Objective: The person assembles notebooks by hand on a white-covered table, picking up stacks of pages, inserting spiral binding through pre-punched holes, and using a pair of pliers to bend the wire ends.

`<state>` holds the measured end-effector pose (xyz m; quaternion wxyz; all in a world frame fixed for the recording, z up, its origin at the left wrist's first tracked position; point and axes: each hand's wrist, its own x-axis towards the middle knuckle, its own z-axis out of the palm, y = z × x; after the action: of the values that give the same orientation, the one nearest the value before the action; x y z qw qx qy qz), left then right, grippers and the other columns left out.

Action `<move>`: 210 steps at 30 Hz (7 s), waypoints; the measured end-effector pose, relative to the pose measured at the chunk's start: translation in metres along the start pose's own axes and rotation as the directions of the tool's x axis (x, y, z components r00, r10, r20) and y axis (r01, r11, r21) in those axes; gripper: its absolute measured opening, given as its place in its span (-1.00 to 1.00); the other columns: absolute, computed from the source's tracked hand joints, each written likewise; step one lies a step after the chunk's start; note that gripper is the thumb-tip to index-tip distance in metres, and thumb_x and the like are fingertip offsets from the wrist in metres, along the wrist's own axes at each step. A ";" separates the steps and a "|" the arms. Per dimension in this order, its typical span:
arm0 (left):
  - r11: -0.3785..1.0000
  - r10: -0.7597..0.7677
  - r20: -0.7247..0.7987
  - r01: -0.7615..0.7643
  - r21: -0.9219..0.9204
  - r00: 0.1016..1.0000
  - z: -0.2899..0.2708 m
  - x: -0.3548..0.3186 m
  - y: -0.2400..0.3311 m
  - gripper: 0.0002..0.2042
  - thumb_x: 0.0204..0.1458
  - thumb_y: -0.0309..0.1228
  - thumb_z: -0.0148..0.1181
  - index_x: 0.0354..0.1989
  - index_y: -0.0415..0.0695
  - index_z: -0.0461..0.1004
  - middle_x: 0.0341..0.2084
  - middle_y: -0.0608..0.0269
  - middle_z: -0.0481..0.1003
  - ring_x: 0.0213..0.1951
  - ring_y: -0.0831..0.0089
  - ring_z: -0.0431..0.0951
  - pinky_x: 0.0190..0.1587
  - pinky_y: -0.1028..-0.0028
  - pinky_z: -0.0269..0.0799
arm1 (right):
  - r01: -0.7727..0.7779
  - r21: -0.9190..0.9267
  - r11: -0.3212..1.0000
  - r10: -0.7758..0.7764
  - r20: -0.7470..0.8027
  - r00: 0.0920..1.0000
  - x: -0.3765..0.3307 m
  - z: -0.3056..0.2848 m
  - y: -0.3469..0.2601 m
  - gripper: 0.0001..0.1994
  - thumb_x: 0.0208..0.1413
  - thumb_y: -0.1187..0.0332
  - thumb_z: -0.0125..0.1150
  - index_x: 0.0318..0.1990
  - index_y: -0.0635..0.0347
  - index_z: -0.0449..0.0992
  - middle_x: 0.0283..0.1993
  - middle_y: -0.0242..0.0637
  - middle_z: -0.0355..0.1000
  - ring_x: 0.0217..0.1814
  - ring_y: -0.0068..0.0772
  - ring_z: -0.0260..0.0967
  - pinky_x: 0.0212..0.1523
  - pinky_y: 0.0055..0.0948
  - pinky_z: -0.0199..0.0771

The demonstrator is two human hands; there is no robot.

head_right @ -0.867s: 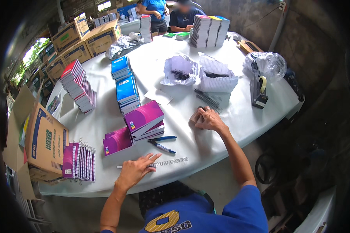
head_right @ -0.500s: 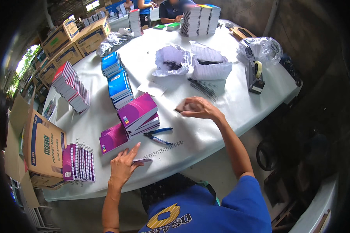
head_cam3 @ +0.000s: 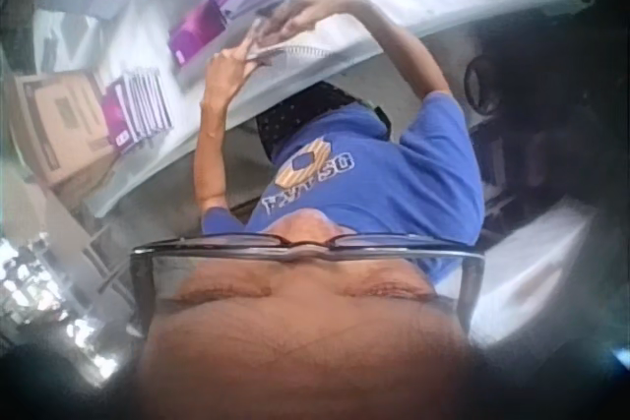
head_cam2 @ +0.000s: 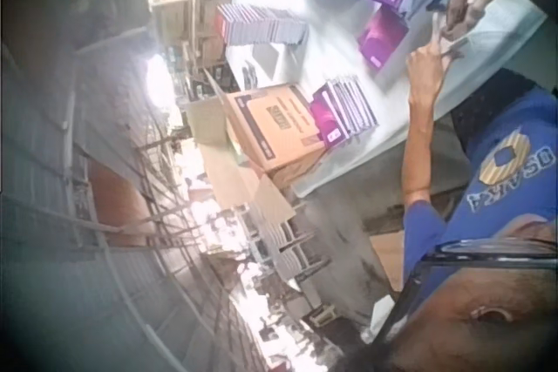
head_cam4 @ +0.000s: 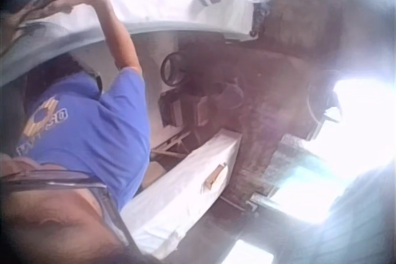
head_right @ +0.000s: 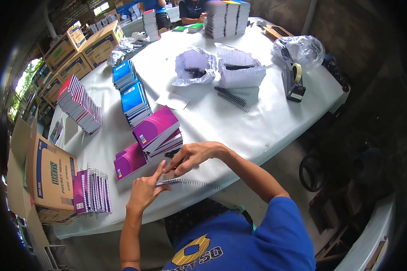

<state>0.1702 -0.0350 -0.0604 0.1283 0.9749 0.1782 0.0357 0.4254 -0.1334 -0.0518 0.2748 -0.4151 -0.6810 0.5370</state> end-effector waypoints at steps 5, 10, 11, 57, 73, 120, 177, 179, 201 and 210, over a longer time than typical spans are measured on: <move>0.997 -0.030 0.018 0.031 -0.071 0.999 0.001 0.004 0.002 0.04 -0.16 0.11 0.37 0.49 0.10 -0.09 -0.46 0.04 0.59 -0.38 -0.05 0.62 -0.35 0.10 0.51 | 0.016 0.022 1.000 -0.015 -0.040 0.999 -0.003 0.002 0.002 -0.49 0.14 0.07 0.23 0.16 0.16 0.53 0.08 -0.13 0.52 0.04 -0.26 0.44 0.06 -0.31 0.39; 0.996 0.011 -0.055 -0.016 -0.090 0.998 0.002 0.003 0.007 0.08 -0.14 0.06 0.38 0.50 0.02 -0.19 -0.45 0.00 0.58 -0.37 -0.07 0.61 -0.34 0.06 0.50 | 0.054 0.101 0.993 -0.046 -0.079 0.996 -0.007 0.003 0.002 -0.43 0.09 -0.02 0.22 0.17 0.16 0.53 0.03 -0.07 0.53 0.00 -0.20 0.47 0.01 -0.25 0.45; 0.996 0.009 -0.049 -0.013 -0.093 0.999 0.004 0.003 0.006 0.08 -0.14 0.06 0.38 0.50 0.02 -0.19 -0.45 0.00 0.58 -0.37 -0.07 0.61 -0.34 0.06 0.50 | -0.013 0.046 0.999 0.016 -0.065 0.998 -0.003 0.004 0.002 -0.42 0.09 -0.03 0.23 0.17 0.16 0.52 0.04 -0.08 0.53 0.02 -0.21 0.46 0.02 -0.27 0.44; 0.998 -0.051 0.047 0.053 -0.043 0.998 -0.009 0.011 0.021 -0.36 0.07 -0.23 0.26 0.37 0.36 0.22 -0.06 0.28 0.59 -0.28 0.09 0.63 -0.20 0.16 0.57 | -0.205 -0.702 0.682 -0.290 -0.517 0.805 0.002 0.070 -0.012 -0.82 0.14 0.42 0.19 -0.14 0.23 0.40 -0.18 -0.15 0.36 -0.09 -0.07 0.39 -0.13 -0.16 0.42; 0.991 0.125 0.285 -0.135 0.015 0.950 -0.015 -0.002 0.018 -0.53 0.17 -0.10 0.14 0.28 0.34 0.33 -0.08 0.33 0.60 -0.31 0.11 0.64 -0.33 0.17 0.58 | -0.258 -0.463 0.848 -0.039 -0.540 0.841 -0.001 0.034 -0.002 -0.72 0.11 0.19 0.32 -0.28 0.23 0.48 -0.15 -0.15 0.45 -0.13 -0.06 0.45 -0.20 -0.16 0.41; 0.999 0.007 -0.138 -0.013 -0.047 0.990 0.002 -0.013 -0.005 -0.02 -0.20 0.07 0.39 0.46 0.28 0.01 0.03 0.20 0.55 -0.27 0.11 0.64 -0.29 0.18 0.56 | 0.111 0.022 0.994 -0.112 0.028 0.993 -0.011 -0.007 0.000 -0.50 0.15 0.03 0.25 0.12 0.18 0.56 0.04 -0.08 0.52 -0.04 -0.22 0.45 -0.04 -0.23 0.42; 0.668 -0.273 -0.314 -0.055 -0.742 0.909 0.051 -0.033 -0.019 -0.27 -0.07 -0.52 0.43 0.34 -0.14 0.26 0.33 0.07 0.27 0.24 0.29 0.39 0.15 0.36 0.50 | -0.107 -0.279 0.954 0.059 -0.177 0.982 0.019 0.012 -0.022 -0.48 0.14 -0.08 0.26 0.01 0.20 0.63 -0.06 -0.06 0.56 -0.03 -0.17 0.48 -0.04 -0.25 0.44; 0.670 -0.226 -0.336 -0.104 -0.735 0.914 0.046 -0.035 -0.022 -0.35 -0.02 -0.37 0.40 0.30 -0.15 0.32 0.28 0.05 0.33 0.26 0.26 0.37 0.22 0.32 0.40 | -0.090 -0.233 0.968 0.023 -0.274 0.961 -0.010 0.003 -0.026 -0.52 0.13 -0.05 0.27 0.00 0.16 0.63 -0.09 -0.06 0.56 -0.04 -0.16 0.49 -0.04 -0.27 0.45; 0.989 -0.147 -0.518 0.114 -0.096 0.843 0.054 -0.053 0.022 -0.46 0.11 -0.13 0.25 0.27 -0.02 0.40 0.13 0.23 0.50 0.05 0.14 0.57 0.09 0.25 0.48 | -0.632 -0.536 0.559 -0.119 -0.807 0.579 0.011 0.090 0.041 -0.49 0.10 0.41 0.21 0.22 0.19 0.26 0.00 -0.04 0.30 0.09 0.02 0.28 0.21 0.00 0.22; 0.982 -0.187 -0.559 0.175 -0.075 0.808 0.054 -0.043 0.032 -0.48 0.16 -0.17 0.21 0.30 -0.01 0.37 0.09 0.21 0.53 0.03 0.10 0.58 0.04 0.27 0.50 | -0.310 -0.686 0.658 -0.254 -0.590 0.766 -0.009 0.152 -0.018 -0.42 -0.01 0.37 0.35 0.25 0.00 0.41 -0.09 -0.19 0.34 -0.07 -0.16 0.30 -0.04 -0.23 0.35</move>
<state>0.1473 -0.0920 -0.1046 0.0825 0.8982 0.2996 0.3111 0.3007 -0.2189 -0.0749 0.2840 -0.6587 -0.6959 0.0347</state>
